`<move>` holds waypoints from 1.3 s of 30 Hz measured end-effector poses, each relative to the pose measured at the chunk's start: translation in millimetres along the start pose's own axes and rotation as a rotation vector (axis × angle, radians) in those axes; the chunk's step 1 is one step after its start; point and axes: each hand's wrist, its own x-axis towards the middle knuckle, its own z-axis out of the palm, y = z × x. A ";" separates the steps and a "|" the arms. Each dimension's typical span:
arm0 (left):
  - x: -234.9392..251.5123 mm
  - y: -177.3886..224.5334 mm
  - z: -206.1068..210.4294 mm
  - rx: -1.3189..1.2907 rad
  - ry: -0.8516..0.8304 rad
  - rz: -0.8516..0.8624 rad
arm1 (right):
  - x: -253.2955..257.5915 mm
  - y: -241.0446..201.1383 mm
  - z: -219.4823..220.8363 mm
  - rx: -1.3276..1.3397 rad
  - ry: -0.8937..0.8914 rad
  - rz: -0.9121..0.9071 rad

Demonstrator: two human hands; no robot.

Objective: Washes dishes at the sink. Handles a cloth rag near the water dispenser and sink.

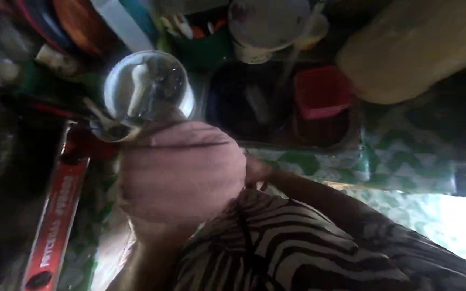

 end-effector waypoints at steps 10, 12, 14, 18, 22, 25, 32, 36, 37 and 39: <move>31.8 -186.9 -41.0 -0.395 0.296 -0.568 | -115.0 35.4 -132.0 -0.063 0.135 0.612; 33.5 -224.8 -56.4 -0.267 0.372 -0.701 | -105.4 50.2 -125.0 -0.151 0.097 0.832; 35.3 -244.0 -69.4 -0.180 0.392 -0.709 | -114.9 111.8 -114.0 -0.311 0.144 0.805; 43.4 -231.7 -83.8 0.092 0.367 -0.573 | -133.6 142.3 -91.4 -0.488 0.274 0.758; 57.2 -211.8 -103.2 0.954 0.058 -0.406 | -153.1 135.1 -59.8 -0.672 0.596 0.730; 53.0 -213.0 -120.9 1.367 -0.249 -0.154 | -162.9 130.9 -36.4 -0.720 0.622 0.515; 52.2 -228.1 -134.9 1.728 -0.485 0.049 | -199.8 165.5 -64.5 -0.710 0.391 0.552; 52.4 -234.0 -128.8 1.814 -0.389 0.081 | -221.5 180.9 -77.3 -0.732 0.389 0.567; 50.7 -232.6 -122.9 1.829 -0.333 0.032 | -222.9 181.8 -78.5 -0.736 0.393 0.576; 48.3 -229.6 -113.4 1.861 -0.266 -0.041 | -221.5 178.5 -79.1 -0.721 0.397 0.597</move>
